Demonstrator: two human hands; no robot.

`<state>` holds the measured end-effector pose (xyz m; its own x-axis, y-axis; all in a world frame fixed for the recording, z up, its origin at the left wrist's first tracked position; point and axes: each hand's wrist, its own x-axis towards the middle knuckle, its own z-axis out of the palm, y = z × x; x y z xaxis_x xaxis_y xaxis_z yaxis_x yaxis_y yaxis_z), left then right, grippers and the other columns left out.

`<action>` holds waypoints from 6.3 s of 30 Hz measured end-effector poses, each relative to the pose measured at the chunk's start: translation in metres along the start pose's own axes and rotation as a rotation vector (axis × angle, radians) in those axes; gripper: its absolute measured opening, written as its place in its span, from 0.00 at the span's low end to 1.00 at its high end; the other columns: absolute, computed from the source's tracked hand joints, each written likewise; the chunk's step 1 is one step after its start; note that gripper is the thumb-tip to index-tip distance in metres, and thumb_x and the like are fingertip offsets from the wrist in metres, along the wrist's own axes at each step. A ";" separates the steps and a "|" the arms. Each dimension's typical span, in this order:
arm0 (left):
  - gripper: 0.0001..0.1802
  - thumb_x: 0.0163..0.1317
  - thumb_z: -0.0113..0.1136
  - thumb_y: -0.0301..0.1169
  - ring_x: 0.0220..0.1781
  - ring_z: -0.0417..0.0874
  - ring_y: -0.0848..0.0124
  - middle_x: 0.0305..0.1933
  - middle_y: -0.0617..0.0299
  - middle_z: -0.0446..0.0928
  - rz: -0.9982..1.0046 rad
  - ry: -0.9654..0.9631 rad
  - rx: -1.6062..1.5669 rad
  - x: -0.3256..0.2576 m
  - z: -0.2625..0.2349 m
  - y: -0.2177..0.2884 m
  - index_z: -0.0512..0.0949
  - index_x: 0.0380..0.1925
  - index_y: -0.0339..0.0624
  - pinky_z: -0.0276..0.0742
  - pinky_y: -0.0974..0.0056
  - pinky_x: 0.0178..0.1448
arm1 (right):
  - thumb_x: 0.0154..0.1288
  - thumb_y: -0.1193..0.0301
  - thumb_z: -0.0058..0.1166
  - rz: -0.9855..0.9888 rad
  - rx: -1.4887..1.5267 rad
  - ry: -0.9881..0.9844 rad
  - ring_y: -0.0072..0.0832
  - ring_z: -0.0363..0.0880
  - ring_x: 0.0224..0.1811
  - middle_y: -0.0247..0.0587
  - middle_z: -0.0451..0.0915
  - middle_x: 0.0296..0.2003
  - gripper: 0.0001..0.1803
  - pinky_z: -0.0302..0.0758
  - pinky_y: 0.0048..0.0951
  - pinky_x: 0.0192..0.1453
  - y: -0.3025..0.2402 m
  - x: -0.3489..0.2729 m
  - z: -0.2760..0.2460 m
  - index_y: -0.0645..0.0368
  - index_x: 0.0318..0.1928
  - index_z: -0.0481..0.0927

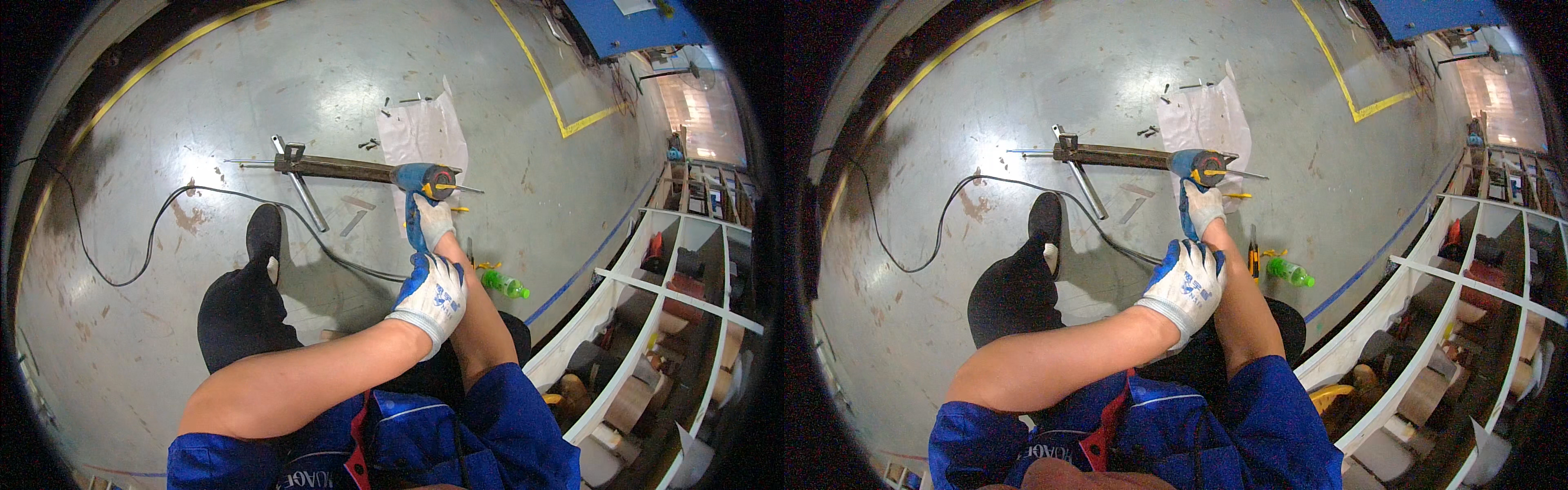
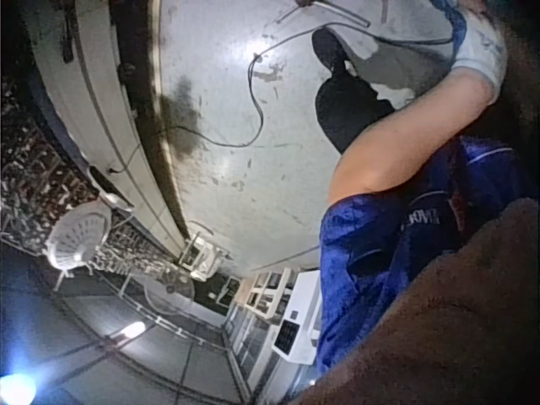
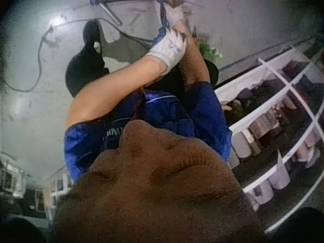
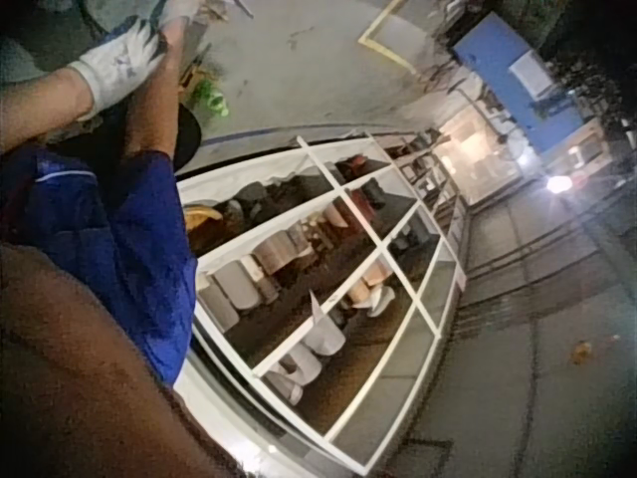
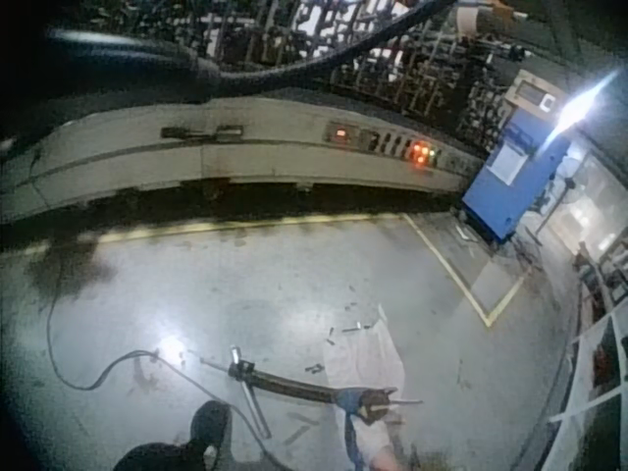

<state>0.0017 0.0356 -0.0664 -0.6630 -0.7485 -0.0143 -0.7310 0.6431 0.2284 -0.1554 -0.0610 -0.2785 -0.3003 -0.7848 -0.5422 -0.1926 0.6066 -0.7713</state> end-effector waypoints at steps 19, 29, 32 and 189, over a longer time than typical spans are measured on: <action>0.13 0.65 0.53 0.32 0.41 0.84 0.56 0.41 0.48 0.83 0.025 -0.022 0.014 0.002 -0.004 0.000 0.81 0.43 0.36 0.74 0.52 0.47 | 0.68 0.59 0.64 -0.013 0.036 -0.029 0.25 0.78 0.26 0.31 0.82 0.27 0.14 0.76 0.33 0.32 0.002 0.002 -0.002 0.58 0.40 0.85; 0.14 0.66 0.52 0.32 0.43 0.84 0.56 0.41 0.49 0.83 0.004 -0.055 -0.037 0.003 -0.005 -0.002 0.80 0.45 0.36 0.74 0.51 0.51 | 0.68 0.57 0.66 -0.118 -0.095 0.040 0.22 0.77 0.32 0.31 0.83 0.32 0.19 0.75 0.30 0.38 -0.003 -0.001 0.028 0.62 0.44 0.85; 0.14 0.65 0.53 0.32 0.45 0.83 0.55 0.40 0.48 0.83 0.006 0.033 -0.030 0.001 -0.012 -0.011 0.80 0.46 0.37 0.74 0.51 0.50 | 0.69 0.58 0.66 -0.141 -0.074 -0.069 0.22 0.77 0.32 0.29 0.83 0.34 0.18 0.75 0.30 0.39 -0.018 -0.008 0.052 0.63 0.46 0.85; 0.27 0.64 0.56 0.34 0.48 0.83 0.52 0.48 0.46 0.83 -0.015 -0.074 -0.095 0.018 -0.037 -0.032 0.78 0.61 0.33 0.73 0.49 0.54 | 0.68 0.60 0.66 0.022 0.083 -0.162 0.25 0.81 0.30 0.34 0.84 0.33 0.16 0.78 0.30 0.36 -0.036 -0.027 0.081 0.61 0.46 0.85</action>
<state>0.0191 -0.0048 -0.0384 -0.6645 -0.7419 -0.0897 -0.7248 0.6107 0.3187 -0.0648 -0.0722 -0.2630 -0.1480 -0.7859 -0.6004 -0.1079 0.6163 -0.7801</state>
